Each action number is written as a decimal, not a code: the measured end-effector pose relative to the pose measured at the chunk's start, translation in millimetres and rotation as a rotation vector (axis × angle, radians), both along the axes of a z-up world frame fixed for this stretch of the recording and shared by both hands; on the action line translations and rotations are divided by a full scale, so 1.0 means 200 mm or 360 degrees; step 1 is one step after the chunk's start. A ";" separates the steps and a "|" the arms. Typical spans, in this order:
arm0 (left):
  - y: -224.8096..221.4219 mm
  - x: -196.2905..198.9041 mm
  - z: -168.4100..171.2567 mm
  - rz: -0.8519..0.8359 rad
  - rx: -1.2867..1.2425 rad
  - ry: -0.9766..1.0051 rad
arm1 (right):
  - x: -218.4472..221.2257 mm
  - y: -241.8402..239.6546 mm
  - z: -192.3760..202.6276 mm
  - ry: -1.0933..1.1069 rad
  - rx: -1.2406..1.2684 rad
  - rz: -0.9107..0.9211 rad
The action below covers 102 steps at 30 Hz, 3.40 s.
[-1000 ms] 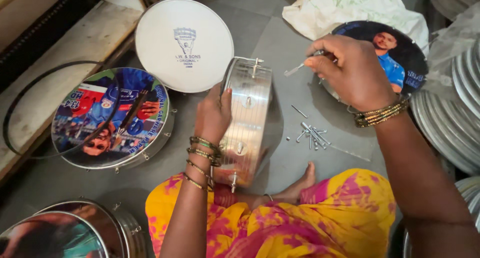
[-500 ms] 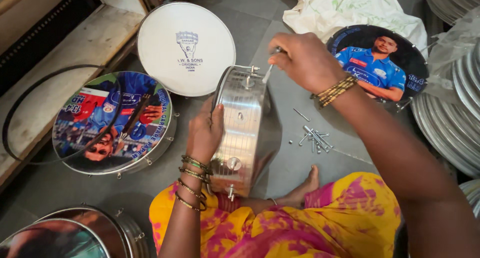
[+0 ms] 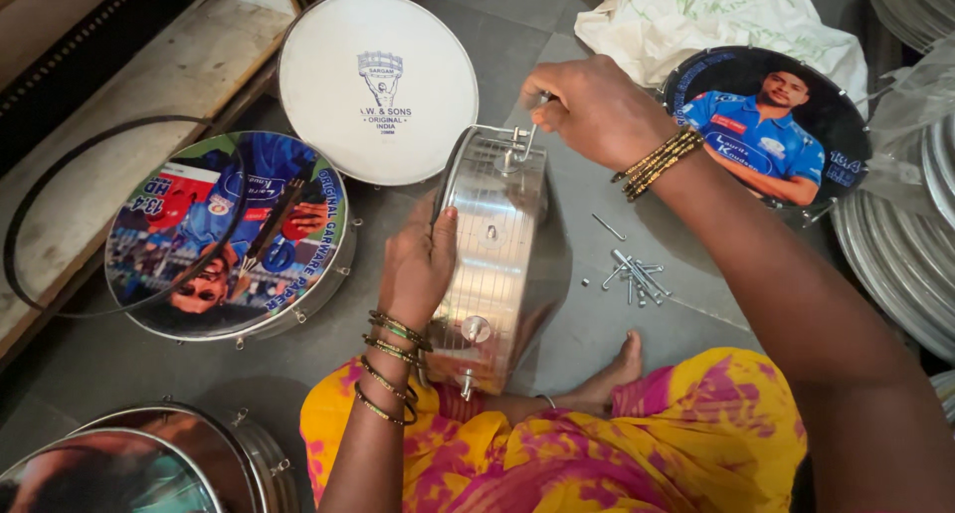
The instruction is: The person attaches metal tension rods and hardware to a drum shell, tightening the components into the frame.
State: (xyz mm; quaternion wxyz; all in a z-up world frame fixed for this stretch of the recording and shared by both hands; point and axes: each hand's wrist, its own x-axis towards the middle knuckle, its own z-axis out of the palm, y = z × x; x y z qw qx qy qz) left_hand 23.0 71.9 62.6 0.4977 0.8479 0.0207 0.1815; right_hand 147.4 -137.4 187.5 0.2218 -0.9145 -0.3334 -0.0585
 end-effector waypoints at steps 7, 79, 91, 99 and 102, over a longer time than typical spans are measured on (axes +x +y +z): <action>-0.01 0.00 -0.01 0.0038 0.0039 -0.0038 | 0.02 0.05 0.02 0.0049 -0.0031 -0.0008; -0.10 0.00 -0.05 -0.0059 0.0051 -0.0167 | -0.16 -0.03 -0.53 -0.0446 0.0564 -0.0247; -0.12 0.01 -0.05 -0.0068 0.0092 -0.0148 | -0.14 -0.08 -0.52 -0.0374 0.0622 -0.0098; -0.11 0.05 -0.10 -0.0118 0.0195 -0.0507 | -0.16 -0.09 -0.58 -0.0450 0.0642 -0.0120; -0.13 0.14 -0.07 -0.0071 0.0304 -0.0547 | -0.17 -0.09 -0.61 -0.0482 0.0709 -0.0162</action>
